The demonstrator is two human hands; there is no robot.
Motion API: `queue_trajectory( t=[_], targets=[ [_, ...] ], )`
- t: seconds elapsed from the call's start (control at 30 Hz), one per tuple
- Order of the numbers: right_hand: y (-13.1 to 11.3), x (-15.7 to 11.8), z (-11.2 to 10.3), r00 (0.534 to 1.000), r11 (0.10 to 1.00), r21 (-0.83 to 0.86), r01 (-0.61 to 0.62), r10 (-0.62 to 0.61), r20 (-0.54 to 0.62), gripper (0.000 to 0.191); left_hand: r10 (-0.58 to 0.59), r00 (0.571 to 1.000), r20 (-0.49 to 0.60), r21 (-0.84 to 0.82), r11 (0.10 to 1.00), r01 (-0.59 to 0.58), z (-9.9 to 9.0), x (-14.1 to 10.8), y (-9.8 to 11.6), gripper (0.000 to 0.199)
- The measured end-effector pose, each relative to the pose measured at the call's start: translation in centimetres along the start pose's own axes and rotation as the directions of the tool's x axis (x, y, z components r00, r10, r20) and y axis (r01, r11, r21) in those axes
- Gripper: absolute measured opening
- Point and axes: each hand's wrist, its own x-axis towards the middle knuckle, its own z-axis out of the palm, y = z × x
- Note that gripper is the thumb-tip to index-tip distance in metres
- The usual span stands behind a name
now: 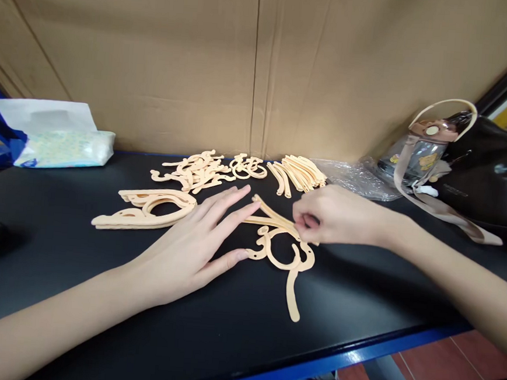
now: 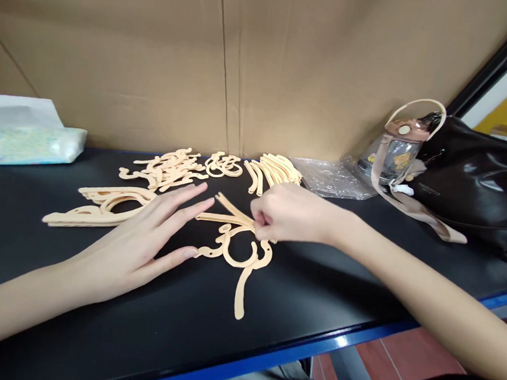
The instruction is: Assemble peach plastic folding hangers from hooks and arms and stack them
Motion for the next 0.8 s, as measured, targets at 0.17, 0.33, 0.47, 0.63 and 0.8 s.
queue_trajectory(
  t=[0.17, 0.33, 0.47, 0.63, 0.8],
  targets=[
    [-1.5, -0.8, 1.2, 0.992, 0.964, -0.249, 0.095, -0.113, -0.059, 0.02, -0.06, 0.995, 0.08, -0.007, 0.998, 0.061, 0.4, 0.1, -0.4, 0.056],
    [-1.0, -0.8, 1.7, 0.982, 0.956, -0.276, 0.098, -0.138, -0.129, 0.023, -0.114, 0.974, 0.194, -0.065, 0.99, 0.128, 0.6, 0.3, -0.7, 0.049],
    [-0.8, -1.1, 2.6, 0.98, 0.967, -0.248, 0.056, -0.1, -0.17, 0.029, -0.136, 0.982, 0.134, -0.114, 0.982, 0.152, 0.7, 0.4, -1.2, 0.043],
    [-1.1, -1.3, 3.2, 0.983, 0.987, -0.162, -0.002, -0.028, -0.182, 0.022, -0.287, 0.958, -0.013, -0.239, 0.931, 0.276, 0.7, 0.7, -2.0, 0.027],
    [-1.3, -1.2, 3.6, 0.965, 0.996, -0.063, -0.056, 0.038, -0.259, 0.016, -0.303, 0.953, -0.016, -0.245, 0.925, 0.29, 0.9, 0.8, -2.9, 0.026]
  ],
)
